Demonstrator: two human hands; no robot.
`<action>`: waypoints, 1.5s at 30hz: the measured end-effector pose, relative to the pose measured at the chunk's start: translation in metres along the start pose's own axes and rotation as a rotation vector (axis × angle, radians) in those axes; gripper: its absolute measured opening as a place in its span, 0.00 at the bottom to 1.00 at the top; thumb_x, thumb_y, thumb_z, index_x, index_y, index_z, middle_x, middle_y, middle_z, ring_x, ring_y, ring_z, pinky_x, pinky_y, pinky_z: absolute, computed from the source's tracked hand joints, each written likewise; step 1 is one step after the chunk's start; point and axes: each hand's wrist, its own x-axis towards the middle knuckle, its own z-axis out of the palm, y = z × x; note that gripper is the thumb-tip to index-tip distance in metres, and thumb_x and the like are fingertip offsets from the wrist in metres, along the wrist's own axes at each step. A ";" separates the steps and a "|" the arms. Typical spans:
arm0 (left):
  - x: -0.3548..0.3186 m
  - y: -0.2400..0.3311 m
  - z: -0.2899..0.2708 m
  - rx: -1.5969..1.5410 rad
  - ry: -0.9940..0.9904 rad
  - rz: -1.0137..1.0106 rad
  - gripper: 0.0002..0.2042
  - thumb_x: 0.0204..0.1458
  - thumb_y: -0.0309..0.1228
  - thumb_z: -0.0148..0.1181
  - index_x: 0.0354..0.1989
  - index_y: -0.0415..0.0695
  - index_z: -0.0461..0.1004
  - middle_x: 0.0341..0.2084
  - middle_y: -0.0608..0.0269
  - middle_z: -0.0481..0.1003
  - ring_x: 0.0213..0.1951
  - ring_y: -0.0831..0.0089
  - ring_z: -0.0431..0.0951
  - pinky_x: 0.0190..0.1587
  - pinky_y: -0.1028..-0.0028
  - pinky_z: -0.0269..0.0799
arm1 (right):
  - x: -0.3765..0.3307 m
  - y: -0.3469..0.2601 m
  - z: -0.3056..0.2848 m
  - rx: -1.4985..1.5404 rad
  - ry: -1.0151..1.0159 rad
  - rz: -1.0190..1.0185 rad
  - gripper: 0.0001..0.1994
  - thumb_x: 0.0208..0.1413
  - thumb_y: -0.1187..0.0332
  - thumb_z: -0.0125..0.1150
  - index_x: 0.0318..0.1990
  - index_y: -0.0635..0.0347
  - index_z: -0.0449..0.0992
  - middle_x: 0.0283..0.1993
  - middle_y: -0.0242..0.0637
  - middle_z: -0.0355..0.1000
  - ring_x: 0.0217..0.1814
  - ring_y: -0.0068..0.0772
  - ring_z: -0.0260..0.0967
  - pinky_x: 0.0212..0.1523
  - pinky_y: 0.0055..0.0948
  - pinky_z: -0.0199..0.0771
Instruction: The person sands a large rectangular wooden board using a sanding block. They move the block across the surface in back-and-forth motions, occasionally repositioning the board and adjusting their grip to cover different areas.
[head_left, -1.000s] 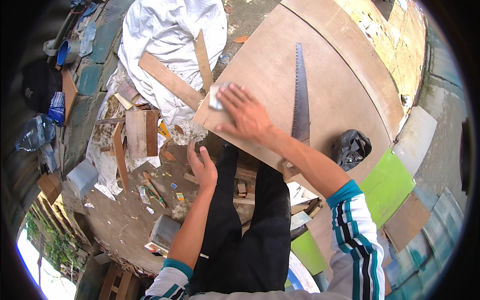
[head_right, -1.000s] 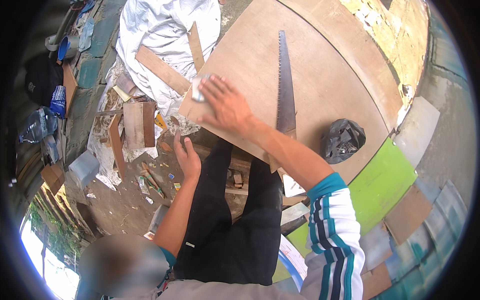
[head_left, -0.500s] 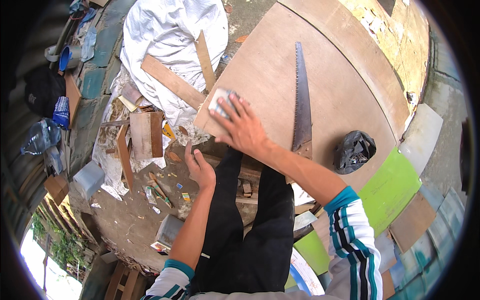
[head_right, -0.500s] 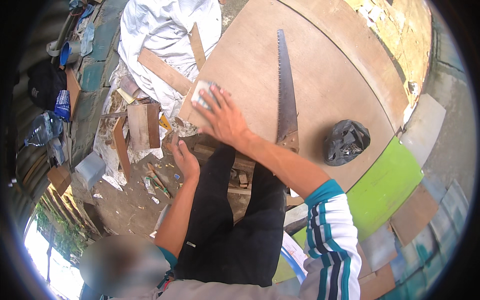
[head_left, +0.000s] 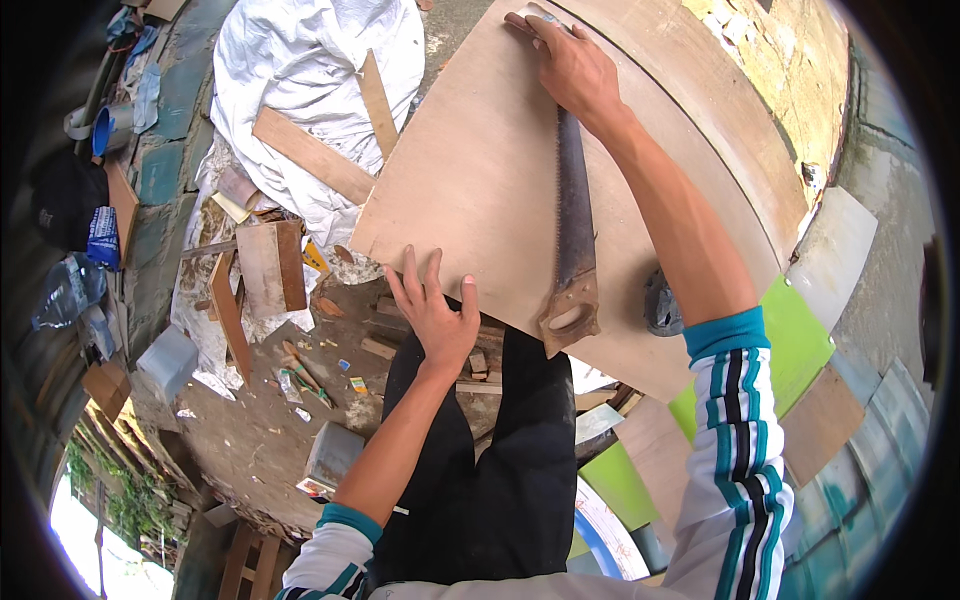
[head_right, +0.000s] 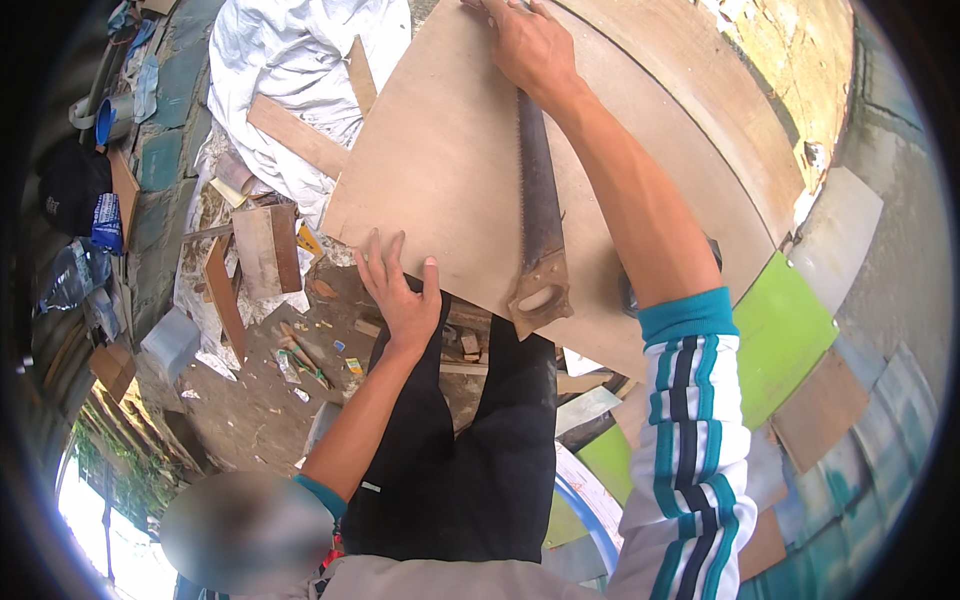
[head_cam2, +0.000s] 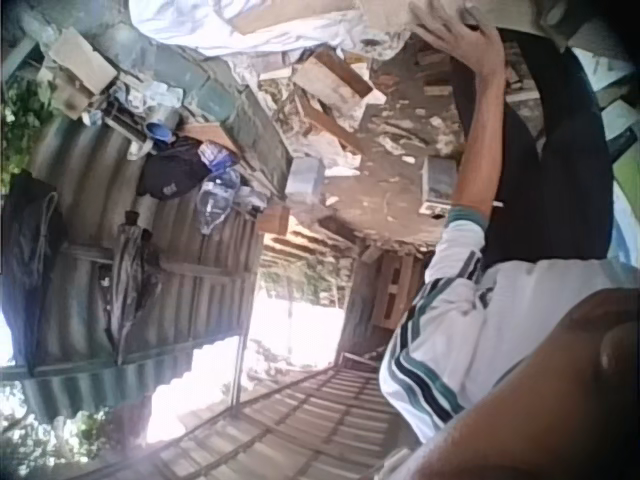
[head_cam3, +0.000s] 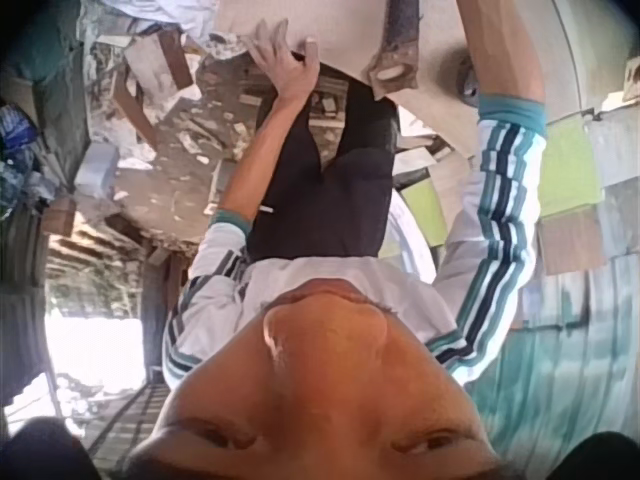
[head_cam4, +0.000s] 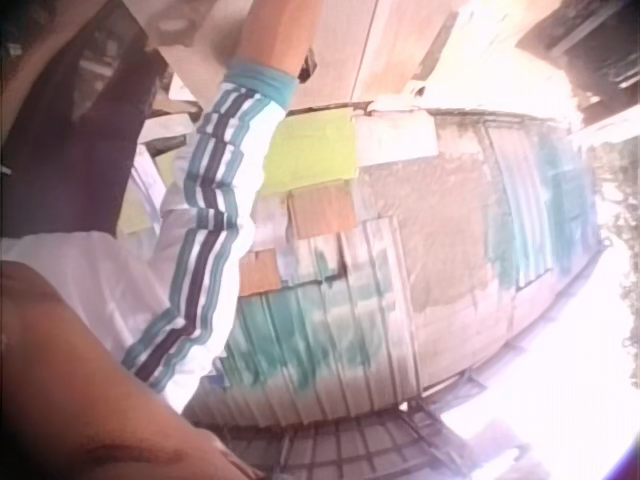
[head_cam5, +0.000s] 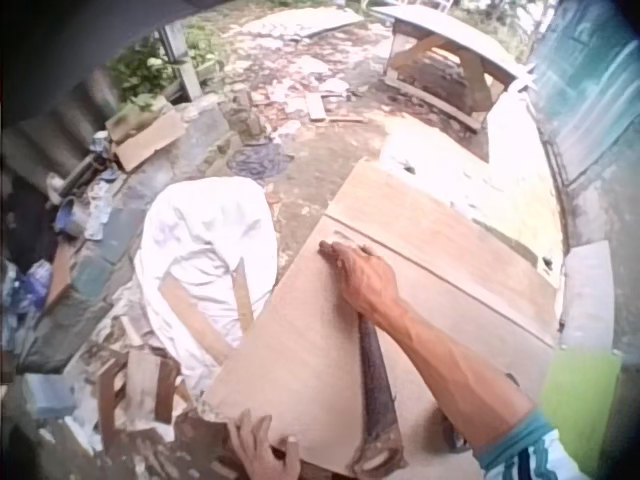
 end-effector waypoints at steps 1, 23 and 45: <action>0.000 0.006 0.004 0.034 -0.037 0.031 0.28 0.62 0.42 0.58 0.67 0.40 0.65 0.71 0.42 0.53 0.74 0.45 0.46 0.72 0.41 0.41 | -0.005 -0.015 -0.020 0.146 -0.041 0.123 0.20 0.63 0.67 0.54 0.63 0.49 0.72 0.52 0.46 0.80 0.59 0.50 0.76 0.58 0.38 0.76; 0.095 0.002 0.042 0.363 -0.006 0.447 0.37 0.65 0.48 0.48 0.76 0.38 0.47 0.76 0.41 0.43 0.77 0.43 0.38 0.74 0.42 0.30 | -0.349 -0.060 -0.080 0.471 -0.520 0.924 0.18 0.55 0.56 0.68 0.40 0.62 0.72 0.30 0.56 0.79 0.35 0.63 0.78 0.37 0.53 0.77; 0.000 0.115 0.137 0.170 -0.335 1.088 0.30 0.66 0.37 0.48 0.71 0.31 0.55 0.73 0.39 0.53 0.75 0.44 0.49 0.75 0.49 0.40 | -0.687 -0.176 0.016 0.355 0.303 2.278 0.21 0.56 0.53 0.62 0.33 0.69 0.75 0.32 0.58 0.76 0.39 0.63 0.74 0.43 0.51 0.71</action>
